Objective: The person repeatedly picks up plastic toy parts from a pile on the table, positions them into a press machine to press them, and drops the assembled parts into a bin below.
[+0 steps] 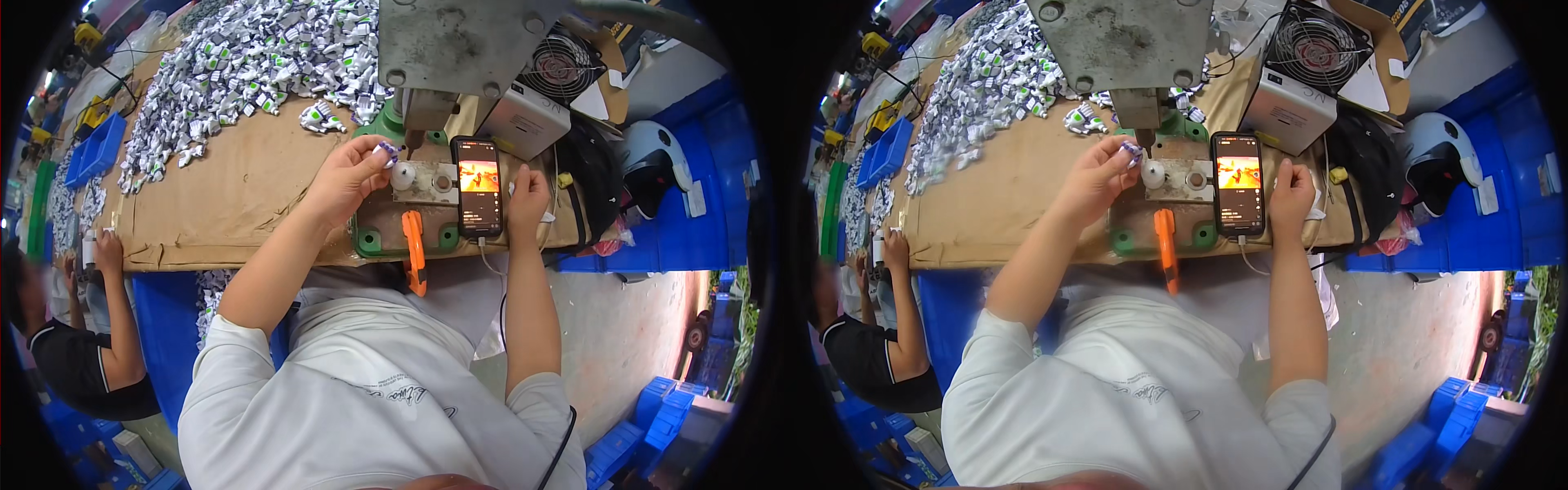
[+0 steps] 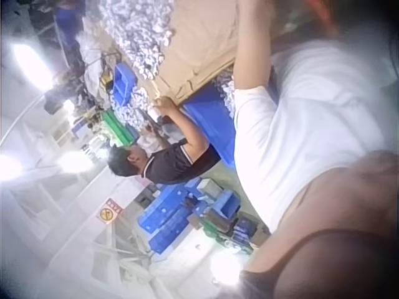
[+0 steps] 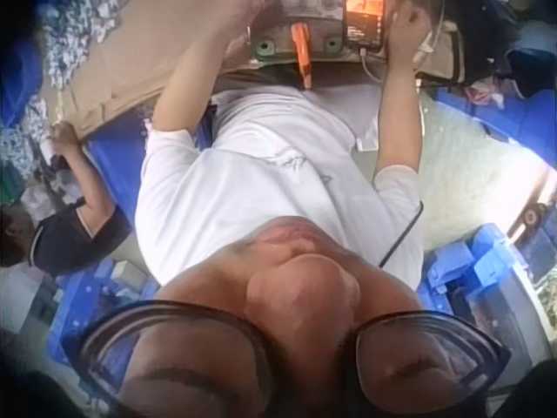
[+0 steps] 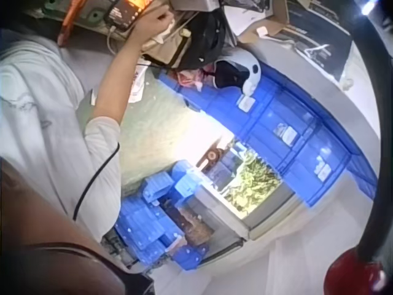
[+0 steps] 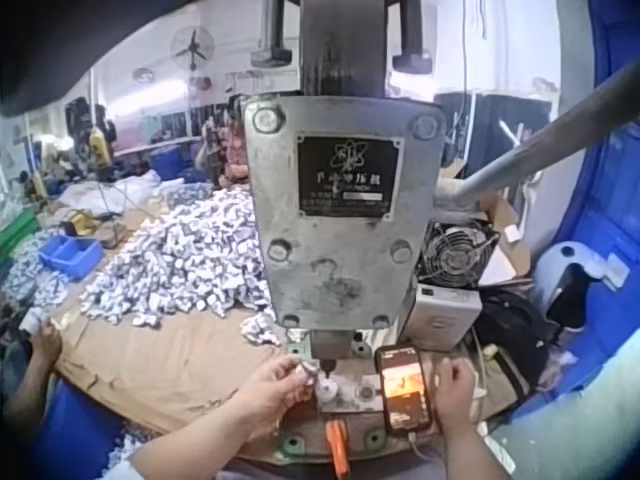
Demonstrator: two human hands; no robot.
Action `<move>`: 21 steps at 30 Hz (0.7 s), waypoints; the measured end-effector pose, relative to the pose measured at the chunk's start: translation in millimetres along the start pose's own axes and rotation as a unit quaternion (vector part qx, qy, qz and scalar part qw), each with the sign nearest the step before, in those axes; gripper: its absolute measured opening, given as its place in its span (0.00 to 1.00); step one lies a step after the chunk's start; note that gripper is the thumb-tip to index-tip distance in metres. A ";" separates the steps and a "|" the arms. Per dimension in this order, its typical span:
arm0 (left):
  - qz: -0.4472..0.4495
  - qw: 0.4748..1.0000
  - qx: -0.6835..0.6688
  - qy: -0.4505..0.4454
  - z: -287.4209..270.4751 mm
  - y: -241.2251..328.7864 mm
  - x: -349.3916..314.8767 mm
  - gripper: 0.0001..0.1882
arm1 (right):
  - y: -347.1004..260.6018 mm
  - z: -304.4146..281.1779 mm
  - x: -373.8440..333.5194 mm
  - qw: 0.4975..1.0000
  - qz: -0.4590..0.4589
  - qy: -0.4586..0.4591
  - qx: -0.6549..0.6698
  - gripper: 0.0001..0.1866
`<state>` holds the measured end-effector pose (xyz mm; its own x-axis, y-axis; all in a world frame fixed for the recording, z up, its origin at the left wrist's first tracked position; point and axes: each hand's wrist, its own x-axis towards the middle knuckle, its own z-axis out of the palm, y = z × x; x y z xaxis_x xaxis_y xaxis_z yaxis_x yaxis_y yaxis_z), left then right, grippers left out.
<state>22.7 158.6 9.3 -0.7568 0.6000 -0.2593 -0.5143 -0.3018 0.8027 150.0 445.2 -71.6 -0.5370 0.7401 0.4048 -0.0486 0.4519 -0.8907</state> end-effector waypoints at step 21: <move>0.160 0.886 0.427 -0.079 -11.0 -4.1 14.0 0.16 | -258.1 -80.1 85.6 0.881 -0.220 -0.153 0.390 0.15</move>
<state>9.7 160.0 -3.5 -0.7074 0.7023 0.0793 0.2611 0.1554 0.9527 184.1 431.9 209.5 -0.5172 0.3562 0.7782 -0.8090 0.0932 -0.5803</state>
